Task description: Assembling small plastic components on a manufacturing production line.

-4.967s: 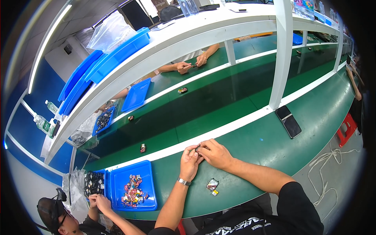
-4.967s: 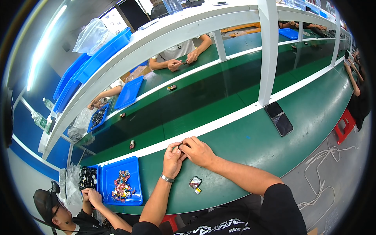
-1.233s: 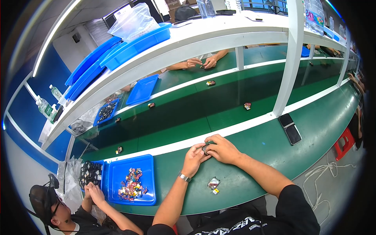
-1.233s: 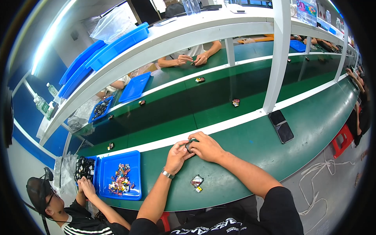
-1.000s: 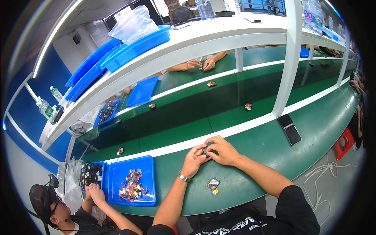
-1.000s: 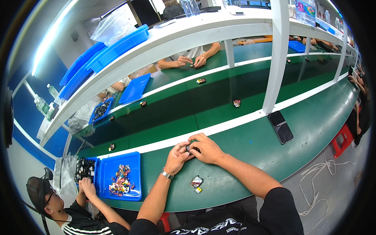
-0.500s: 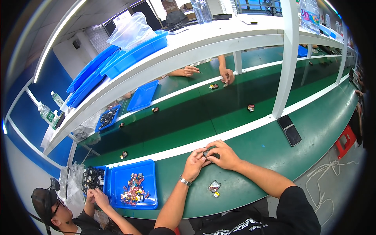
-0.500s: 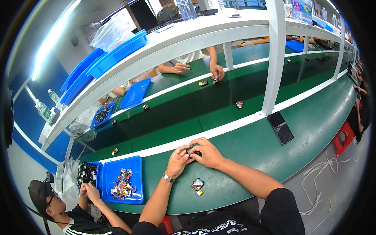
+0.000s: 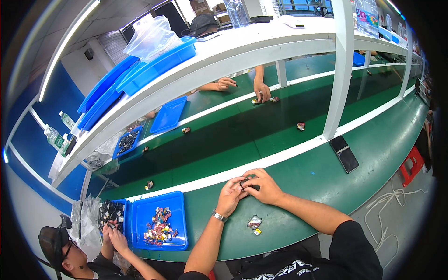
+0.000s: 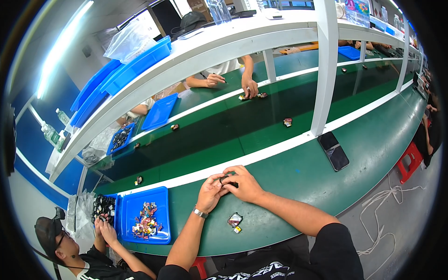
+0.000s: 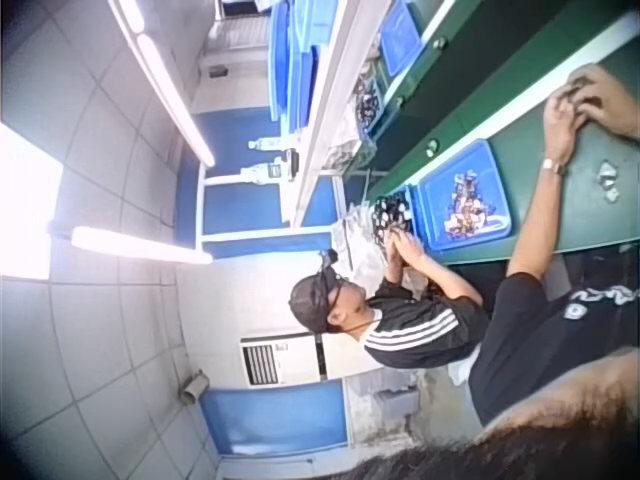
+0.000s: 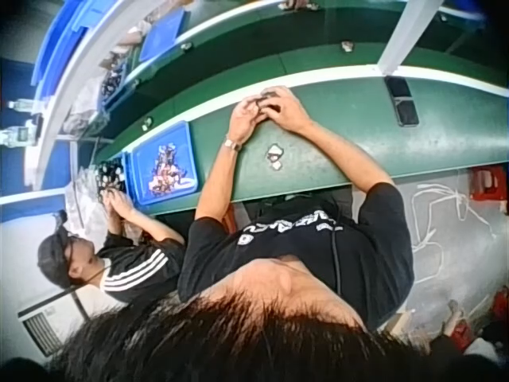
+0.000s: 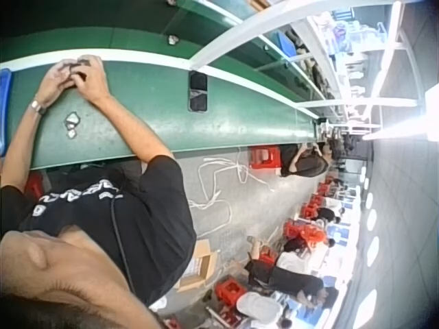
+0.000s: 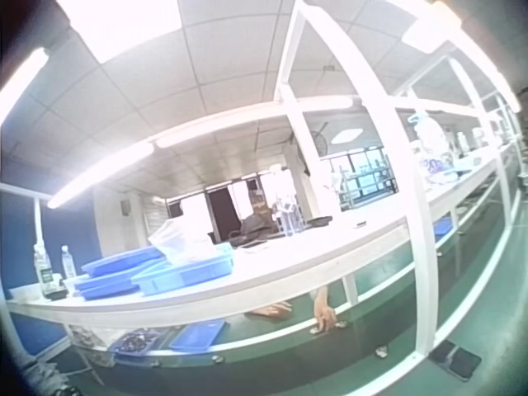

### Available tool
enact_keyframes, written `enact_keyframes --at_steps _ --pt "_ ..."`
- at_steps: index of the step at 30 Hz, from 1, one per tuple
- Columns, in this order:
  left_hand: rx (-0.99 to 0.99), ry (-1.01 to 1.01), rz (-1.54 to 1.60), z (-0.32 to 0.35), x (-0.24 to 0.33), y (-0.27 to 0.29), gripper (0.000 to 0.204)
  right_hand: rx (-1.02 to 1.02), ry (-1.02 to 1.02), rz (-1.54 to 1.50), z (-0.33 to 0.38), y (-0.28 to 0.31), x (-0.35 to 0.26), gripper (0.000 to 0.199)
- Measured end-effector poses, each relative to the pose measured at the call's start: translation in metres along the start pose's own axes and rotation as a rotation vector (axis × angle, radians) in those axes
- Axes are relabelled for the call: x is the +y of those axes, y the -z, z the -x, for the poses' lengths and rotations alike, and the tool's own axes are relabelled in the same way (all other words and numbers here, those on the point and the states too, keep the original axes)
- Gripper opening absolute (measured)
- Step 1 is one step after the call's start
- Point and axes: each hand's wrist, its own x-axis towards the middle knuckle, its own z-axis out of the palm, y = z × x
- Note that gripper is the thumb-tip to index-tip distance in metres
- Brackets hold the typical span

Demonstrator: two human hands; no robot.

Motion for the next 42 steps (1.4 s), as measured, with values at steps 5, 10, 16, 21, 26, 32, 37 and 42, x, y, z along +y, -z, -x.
enact_keyframes --at_steps 5,10,16,21,26,32,37,42 --pt "-0.005 0.004 0.028 -0.001 -0.002 0.002 0.032 0.016 -0.002 0.026 0.001 -0.003 0.002 0.017" --pt "0.011 -0.035 0.035 0.0 -0.003 -0.002 0.028 0.013 0.012 -0.014 0.0 -0.006 0.001 0.018" --pt "0.004 -0.047 0.044 -0.001 -0.005 0.001 0.028 0.049 0.005 0.047 0.002 -0.007 -0.003 0.017" --pt "0.025 -0.069 -0.008 -0.001 -0.007 -0.003 0.026 0.033 0.019 0.01 -0.001 -0.006 -0.002 0.018" --pt "0.025 -0.084 0.0 0.0 -0.006 -0.003 0.027 0.026 0.074 0.042 -0.002 0.0 -0.01 0.019" --pt "0.031 -0.08 0.029 -0.001 -0.008 -0.001 0.027 0.061 0.06 0.089 0.001 -0.004 -0.005 0.019" --pt "0.037 -0.077 0.039 -0.001 -0.007 -0.003 0.026 0.081 0.014 0.078 0.003 -0.009 -0.003 0.019" --pt "0.062 -0.06 0.027 -0.001 -0.007 -0.006 0.027 0.068 -0.022 0.063 0.003 -0.009 -0.002 0.021"
